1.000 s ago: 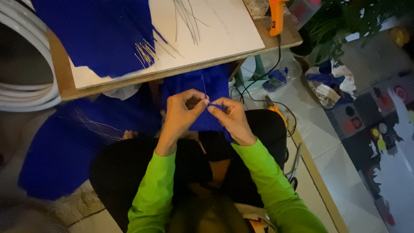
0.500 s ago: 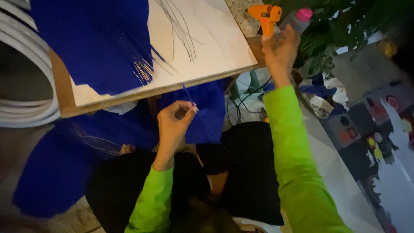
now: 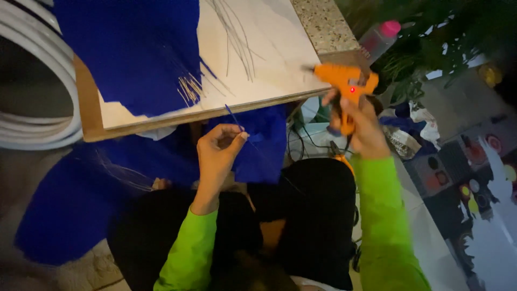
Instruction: Assembling small craft components by gluing thin wires to blue fabric pieces using a hot glue gun.
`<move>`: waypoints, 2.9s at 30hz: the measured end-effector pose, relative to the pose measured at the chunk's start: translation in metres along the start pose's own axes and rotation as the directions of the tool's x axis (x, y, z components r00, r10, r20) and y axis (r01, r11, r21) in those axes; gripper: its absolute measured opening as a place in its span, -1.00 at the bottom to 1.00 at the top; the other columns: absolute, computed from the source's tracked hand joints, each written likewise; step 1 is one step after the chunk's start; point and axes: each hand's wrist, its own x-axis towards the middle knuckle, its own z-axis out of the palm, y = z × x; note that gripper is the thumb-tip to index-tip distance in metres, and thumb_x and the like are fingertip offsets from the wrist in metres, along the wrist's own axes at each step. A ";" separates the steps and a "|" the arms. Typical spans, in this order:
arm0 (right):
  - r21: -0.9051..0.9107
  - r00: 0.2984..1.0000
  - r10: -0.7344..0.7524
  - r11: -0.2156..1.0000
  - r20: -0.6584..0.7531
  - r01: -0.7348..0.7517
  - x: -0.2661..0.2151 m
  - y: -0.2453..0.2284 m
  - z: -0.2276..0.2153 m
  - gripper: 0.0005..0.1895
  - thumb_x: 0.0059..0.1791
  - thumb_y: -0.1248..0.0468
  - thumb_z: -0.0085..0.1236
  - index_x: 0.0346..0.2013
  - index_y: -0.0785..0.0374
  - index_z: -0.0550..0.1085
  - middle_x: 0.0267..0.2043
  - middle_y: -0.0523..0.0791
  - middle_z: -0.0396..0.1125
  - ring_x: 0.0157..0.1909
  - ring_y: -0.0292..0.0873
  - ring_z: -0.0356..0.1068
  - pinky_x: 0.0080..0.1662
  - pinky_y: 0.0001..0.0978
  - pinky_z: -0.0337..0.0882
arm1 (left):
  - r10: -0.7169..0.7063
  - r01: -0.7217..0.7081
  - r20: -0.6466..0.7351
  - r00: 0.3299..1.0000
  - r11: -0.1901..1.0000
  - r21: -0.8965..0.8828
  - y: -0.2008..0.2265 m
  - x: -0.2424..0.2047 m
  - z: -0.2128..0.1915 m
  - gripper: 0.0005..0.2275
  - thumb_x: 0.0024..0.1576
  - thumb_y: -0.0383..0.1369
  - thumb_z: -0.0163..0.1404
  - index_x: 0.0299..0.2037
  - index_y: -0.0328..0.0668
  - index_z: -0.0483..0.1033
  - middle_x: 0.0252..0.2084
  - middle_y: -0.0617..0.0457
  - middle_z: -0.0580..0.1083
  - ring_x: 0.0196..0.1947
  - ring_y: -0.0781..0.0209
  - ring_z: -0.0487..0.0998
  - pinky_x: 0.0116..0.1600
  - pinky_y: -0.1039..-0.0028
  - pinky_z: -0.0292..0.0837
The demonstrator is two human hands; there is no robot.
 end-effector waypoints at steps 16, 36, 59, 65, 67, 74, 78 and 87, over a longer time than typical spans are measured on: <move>-0.561 0.952 -0.300 0.779 0.058 0.279 -0.116 0.022 0.062 -0.83 -0.14 0.25 0.04 -0.55 0.30 0.41 -0.63 -0.07 0.36 -0.70 -0.25 0.31 -0.54 -0.50 0.36 | 0.065 -0.063 0.009 0.998 0.989 -0.133 0.005 -0.011 -0.007 -0.91 -0.15 -0.48 0.15 -0.47 -0.27 0.53 -0.59 0.04 0.46 -0.51 0.38 0.46 -0.39 0.57 0.41; -0.726 0.925 -0.372 0.615 0.080 0.310 -0.125 0.029 0.064 -0.80 -0.14 0.24 0.10 -0.51 0.37 0.42 -0.57 -0.03 0.36 -0.51 -0.04 0.39 -0.41 -0.33 0.38 | 0.117 -0.112 0.055 0.992 0.990 -0.089 0.017 -0.016 -0.012 -0.94 -0.14 -0.50 0.12 -0.48 -0.29 0.54 -0.58 -0.03 0.48 -0.46 0.24 0.52 -0.33 0.47 0.45; -0.809 0.913 -0.401 0.508 0.082 0.296 -0.130 0.023 0.065 -0.71 -0.15 0.22 0.13 -0.58 0.38 0.30 -0.77 -0.04 0.15 -0.72 -0.10 0.21 -0.60 -0.42 0.23 | 0.144 -0.136 0.086 0.986 0.987 -0.089 0.015 -0.018 -0.010 -0.97 -0.12 -0.51 0.10 -0.48 -0.26 0.54 -0.57 -0.01 0.49 -0.45 0.25 0.51 -0.29 0.45 0.43; -0.803 0.915 -0.397 0.522 0.071 0.289 -0.130 0.017 0.072 -0.72 -0.15 0.24 0.12 -0.59 0.38 0.30 -0.77 -0.02 0.13 -0.72 -0.08 0.22 -0.61 -0.42 0.22 | 0.178 -0.170 0.086 0.980 0.981 -0.096 0.017 -0.018 -0.012 -0.98 -0.12 -0.52 0.09 -0.50 -0.27 0.54 -0.58 -0.02 0.49 -0.45 0.21 0.53 -0.29 0.44 0.43; -0.808 0.922 -0.381 0.520 0.071 0.277 -0.131 0.017 0.072 -0.71 -0.14 0.24 0.11 -0.60 0.37 0.28 -0.77 -0.02 0.14 -0.72 -0.10 0.23 -0.62 -0.43 0.23 | 0.184 -0.176 0.077 0.980 0.979 -0.103 0.015 -0.018 -0.013 -0.98 -0.11 -0.53 0.09 -0.49 -0.27 0.54 -0.58 -0.03 0.49 -0.44 0.20 0.54 -0.30 0.44 0.43; -0.794 0.921 -0.387 0.545 0.045 0.268 -0.132 0.013 0.074 -0.72 -0.15 0.25 0.13 -0.63 0.36 0.29 -0.80 -0.05 0.10 -0.74 -0.18 0.16 -0.60 -0.46 0.19 | 0.160 -0.152 0.088 0.983 0.984 -0.094 0.016 -0.019 -0.011 -0.97 -0.12 -0.51 0.10 -0.49 -0.26 0.53 -0.58 0.00 0.49 -0.44 0.24 0.53 -0.26 0.45 0.43; -0.819 0.918 -0.392 0.507 0.060 0.270 -0.133 0.016 0.070 -0.69 -0.15 0.23 0.14 -0.65 0.35 0.28 -0.80 -0.04 0.11 -0.74 -0.16 0.15 -0.60 -0.46 0.18 | 0.155 -0.148 0.088 0.984 0.986 -0.077 0.012 -0.018 -0.012 -0.97 -0.13 -0.50 0.10 -0.49 -0.24 0.54 -0.57 0.00 0.50 -0.43 0.23 0.54 -0.26 0.45 0.43; -0.819 0.927 -0.373 0.518 0.043 0.246 -0.133 0.009 0.078 -0.70 -0.15 0.24 0.13 -0.64 0.37 0.28 -0.79 -0.03 0.12 -0.72 -0.16 0.17 -0.58 -0.47 0.19 | 0.160 -0.152 0.079 0.984 0.984 -0.092 0.014 -0.019 -0.012 -0.98 -0.11 -0.51 0.09 -0.49 -0.23 0.54 -0.57 0.01 0.50 -0.42 0.21 0.55 -0.24 0.45 0.42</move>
